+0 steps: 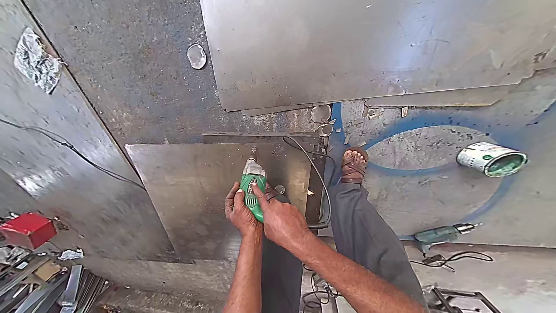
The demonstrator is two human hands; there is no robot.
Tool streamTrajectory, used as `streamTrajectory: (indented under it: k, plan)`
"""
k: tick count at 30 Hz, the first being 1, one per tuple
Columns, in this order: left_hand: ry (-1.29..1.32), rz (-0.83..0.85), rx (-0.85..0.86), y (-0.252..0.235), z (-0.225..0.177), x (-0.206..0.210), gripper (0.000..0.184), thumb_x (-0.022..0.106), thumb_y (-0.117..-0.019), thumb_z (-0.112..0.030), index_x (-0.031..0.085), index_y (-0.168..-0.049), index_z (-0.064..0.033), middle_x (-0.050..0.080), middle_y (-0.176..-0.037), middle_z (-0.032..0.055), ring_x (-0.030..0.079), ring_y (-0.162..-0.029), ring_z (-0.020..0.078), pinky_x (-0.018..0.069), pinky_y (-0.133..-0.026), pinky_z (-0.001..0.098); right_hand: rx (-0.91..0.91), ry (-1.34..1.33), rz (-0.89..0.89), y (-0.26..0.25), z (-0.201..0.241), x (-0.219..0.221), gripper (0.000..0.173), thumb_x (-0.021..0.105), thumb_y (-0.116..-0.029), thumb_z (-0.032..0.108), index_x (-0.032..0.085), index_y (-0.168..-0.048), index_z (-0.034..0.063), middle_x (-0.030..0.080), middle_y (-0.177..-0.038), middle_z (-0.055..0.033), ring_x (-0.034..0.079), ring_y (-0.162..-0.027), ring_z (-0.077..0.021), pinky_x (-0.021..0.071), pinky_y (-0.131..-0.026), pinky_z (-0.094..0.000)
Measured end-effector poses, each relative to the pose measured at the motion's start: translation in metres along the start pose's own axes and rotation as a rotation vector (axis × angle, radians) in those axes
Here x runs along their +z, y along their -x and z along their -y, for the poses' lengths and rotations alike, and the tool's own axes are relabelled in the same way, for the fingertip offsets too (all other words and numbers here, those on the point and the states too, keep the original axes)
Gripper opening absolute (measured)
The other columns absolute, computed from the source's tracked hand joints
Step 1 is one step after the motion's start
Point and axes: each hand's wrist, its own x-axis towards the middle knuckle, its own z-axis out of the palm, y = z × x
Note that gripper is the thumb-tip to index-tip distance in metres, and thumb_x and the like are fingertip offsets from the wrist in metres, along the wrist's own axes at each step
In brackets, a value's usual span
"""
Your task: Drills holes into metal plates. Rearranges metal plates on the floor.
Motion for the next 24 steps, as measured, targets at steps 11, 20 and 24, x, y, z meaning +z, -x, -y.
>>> streamTrajectory:
  k: [11,20,24]
  plan:
    - [-0.025,-0.035,-0.027,-0.004,-0.003,0.002,0.029,0.049,-0.1004,-0.004,0.065,-0.12,0.0098,0.071,-0.116,0.022,0.071,-0.101,0.0273,0.0602,-0.085,0.0405,-0.013,0.041,0.013,-0.002,0.005,-0.008,0.098,0.06,-0.0914,0.016,0.001,-0.166,0.0395,0.069,-0.099,-0.0171,0.07,-0.08,-0.0385,0.0561,-0.064,-0.0558]
    - [-0.021,-0.049,-0.041,-0.003,-0.006,0.006,0.028,0.05,-0.1005,-0.005,0.066,-0.119,0.0092,0.072,-0.116,0.0212,0.072,-0.101,0.0264,0.0604,-0.085,0.0398,0.011,0.056,0.01,-0.004,0.007,-0.015,0.103,0.062,-0.0878,0.015,0.0,-0.165,0.0427,0.069,-0.093,-0.0162,0.07,-0.078,-0.038,0.0555,-0.062,-0.0558]
    - [-0.015,-0.063,-0.051,-0.001,-0.003,0.007,0.029,0.05,-0.1011,-0.005,0.065,-0.121,0.0092,0.071,-0.118,0.0211,0.071,-0.103,0.0268,0.0602,-0.086,0.0403,0.011,0.075,0.013,-0.003,0.004,-0.017,0.101,0.061,-0.0887,0.016,0.001,-0.165,0.0423,0.069,-0.095,-0.0164,0.07,-0.079,-0.0381,0.0557,-0.062,-0.0555]
